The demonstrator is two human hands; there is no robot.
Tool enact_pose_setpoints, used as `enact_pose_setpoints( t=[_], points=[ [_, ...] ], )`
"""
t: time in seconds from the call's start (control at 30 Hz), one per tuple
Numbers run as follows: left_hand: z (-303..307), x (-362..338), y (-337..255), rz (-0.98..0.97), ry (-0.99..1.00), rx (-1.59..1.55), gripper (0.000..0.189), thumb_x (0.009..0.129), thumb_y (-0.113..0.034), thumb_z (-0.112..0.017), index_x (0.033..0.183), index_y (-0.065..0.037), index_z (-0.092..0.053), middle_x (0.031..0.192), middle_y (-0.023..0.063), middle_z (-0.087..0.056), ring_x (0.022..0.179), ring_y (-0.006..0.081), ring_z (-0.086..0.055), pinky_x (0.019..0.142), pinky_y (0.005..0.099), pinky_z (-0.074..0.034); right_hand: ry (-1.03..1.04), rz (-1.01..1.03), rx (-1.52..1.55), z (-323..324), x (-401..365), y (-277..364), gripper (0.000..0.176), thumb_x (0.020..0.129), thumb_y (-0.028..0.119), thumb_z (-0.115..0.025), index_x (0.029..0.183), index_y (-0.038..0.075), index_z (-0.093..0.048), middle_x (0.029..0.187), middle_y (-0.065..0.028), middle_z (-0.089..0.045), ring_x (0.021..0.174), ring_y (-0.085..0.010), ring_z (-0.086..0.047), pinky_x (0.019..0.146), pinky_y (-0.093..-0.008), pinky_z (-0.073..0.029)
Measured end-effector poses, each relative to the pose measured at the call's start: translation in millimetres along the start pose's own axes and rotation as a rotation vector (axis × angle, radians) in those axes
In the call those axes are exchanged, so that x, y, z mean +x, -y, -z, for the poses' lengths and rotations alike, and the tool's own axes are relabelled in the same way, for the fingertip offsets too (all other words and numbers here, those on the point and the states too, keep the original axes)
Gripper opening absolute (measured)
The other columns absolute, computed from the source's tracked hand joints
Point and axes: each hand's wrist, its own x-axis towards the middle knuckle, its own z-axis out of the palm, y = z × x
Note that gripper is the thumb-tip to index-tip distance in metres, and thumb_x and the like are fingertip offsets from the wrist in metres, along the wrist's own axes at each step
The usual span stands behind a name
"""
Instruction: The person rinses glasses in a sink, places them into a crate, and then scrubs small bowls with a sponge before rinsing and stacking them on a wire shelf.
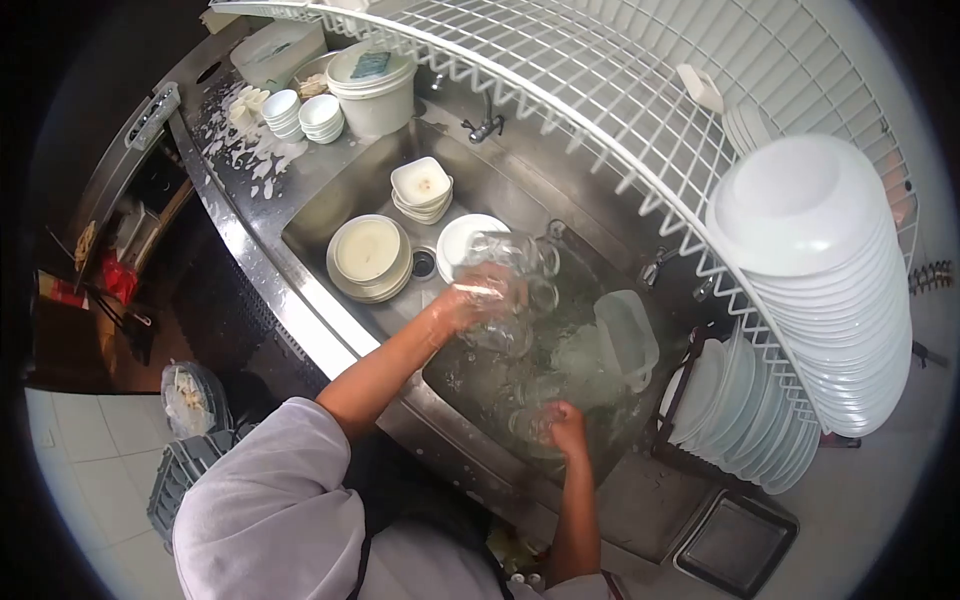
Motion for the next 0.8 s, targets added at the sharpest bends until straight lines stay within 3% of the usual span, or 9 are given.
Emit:
enact_pose_setpoints(
  t=[0.13, 0.4, 0.43, 0.5, 0.53, 0.57, 0.67, 0.73, 0.8],
  points=[
    [20, -16, -56, -0.184, -0.259, -0.206, 0.037, 0.083, -0.005, -0.071, 0.118, -0.005, -0.06, 0.111, 0.0117, -0.065, 0.096, 0.0227, -0.064, 0.078, 0.0375, -0.057, 0.066, 0.105, 0.257, -25, -19, 111, 0.031, 0.077, -0.009, -0.057, 0.105, 0.002, -0.066, 0.09, -0.0082, -0.067, 0.077, -0.0186, -0.067, 0.058, -0.033, -0.056],
    [60, -78, -142, -0.391, -0.217, -0.255, 0.032, 0.084, -0.008, -0.071, 0.114, -0.015, -0.062, 0.115, 0.002, -0.066, 0.106, 0.0224, -0.062, 0.098, 0.0404, -0.051, 0.235, 0.457, 0.936, -91, 61, 218, 0.05, 0.079, 0.004, -0.067, 0.127, 0.004, -0.055, 0.11, -0.0108, -0.067, 0.078, -0.0195, -0.067, 0.063, -0.0323, -0.056],
    [65, -88, -146, -0.412, -0.234, -0.294, 0.03, 0.084, -0.009, -0.072, 0.112, -0.016, -0.064, 0.113, 0.0009, -0.067, 0.105, 0.0218, -0.063, 0.095, 0.0402, -0.052, 0.478, 0.478, 1.093, -82, 90, 214, 0.051, 0.081, 0.006, -0.066, 0.13, 0.004, -0.055, 0.117, -0.0119, -0.065, 0.085, -0.0203, -0.066, 0.07, -0.0345, -0.056],
    [59, -114, -159, -0.491, -0.27, -0.331, 0.025, 0.085, -0.011, -0.072, 0.108, -0.019, -0.065, 0.108, -0.001, -0.068, 0.098, 0.0196, -0.065, 0.083, 0.0383, -0.055, 0.543, 0.586, 1.215, -109, 102, 223, 0.051, 0.085, 0.009, -0.064, 0.136, 0.005, -0.054, 0.132, -0.0146, -0.06, 0.102, -0.0224, -0.063, 0.087, -0.0399, -0.052],
    [64, -129, -163, -0.45, -0.323, -0.37, 0.024, 0.086, -0.012, -0.072, 0.107, -0.02, -0.065, 0.105, -0.002, -0.068, 0.091, 0.017, -0.065, 0.074, 0.0359, -0.054, 0.36, 0.704, 1.172, -132, 90, 234, 0.052, 0.088, 0.012, -0.062, 0.138, 0.006, -0.053, 0.139, -0.0161, -0.056, 0.112, -0.0236, -0.061, 0.097, -0.0431, -0.048],
    [64, -148, -173, -0.434, -0.298, -0.314, 0.023, 0.087, -0.013, -0.072, 0.108, -0.02, -0.065, 0.1, -0.0027, -0.067, 0.086, 0.0145, -0.064, 0.071, 0.0329, -0.053, 0.981, 0.699, 1.233, -114, 141, 217, 0.049, 0.088, 0.016, -0.062, 0.136, 0.008, -0.056, 0.148, -0.0156, -0.049, 0.128, -0.0273, -0.052, 0.111, -0.0477, -0.038],
    [73, -206, -178, -0.61, -0.237, -0.268, 0.026, 0.089, -0.015, -0.07, 0.113, -0.019, -0.061, 0.097, -0.0016, -0.066, 0.084, 0.0126, -0.063, 0.066, 0.0316, -0.053, 1.111, 0.85, 1.2, -134, 142, 214, 0.053, 0.091, 0.023, -0.063, 0.139, 0.005, -0.052, 0.154, -0.0138, -0.041, 0.143, -0.0303, -0.036, 0.118, -0.0481, -0.029],
    [59, -270, -187, -0.681, -0.307, -0.239, 0.025, 0.089, -0.015, -0.07, 0.112, -0.018, -0.062, 0.099, -0.0009, -0.067, 0.085, 0.0131, -0.064, 0.066, 0.0324, -0.053, 0.153, 0.634, 1.245, -165, 111, 224, 0.052, 0.094, 0.022, -0.061, 0.141, 0.003, -0.049, 0.155, -0.0148, -0.039, 0.143, -0.0314, -0.035, 0.118, -0.0465, -0.028],
    [38, -323, -185, -0.773, -0.385, -0.233, 0.025, 0.089, -0.016, -0.07, 0.113, -0.017, -0.062, 0.102, 0.0001, -0.068, 0.086, 0.0139, -0.066, 0.066, 0.0331, -0.054, 0.134, 0.486, 1.241, -180, 75, 226, 0.047, 0.098, 0.016, -0.056, 0.142, 0.001, -0.046, 0.155, -0.0154, -0.038, 0.142, -0.0302, -0.036, 0.118, -0.0433, -0.029]
  ],
)
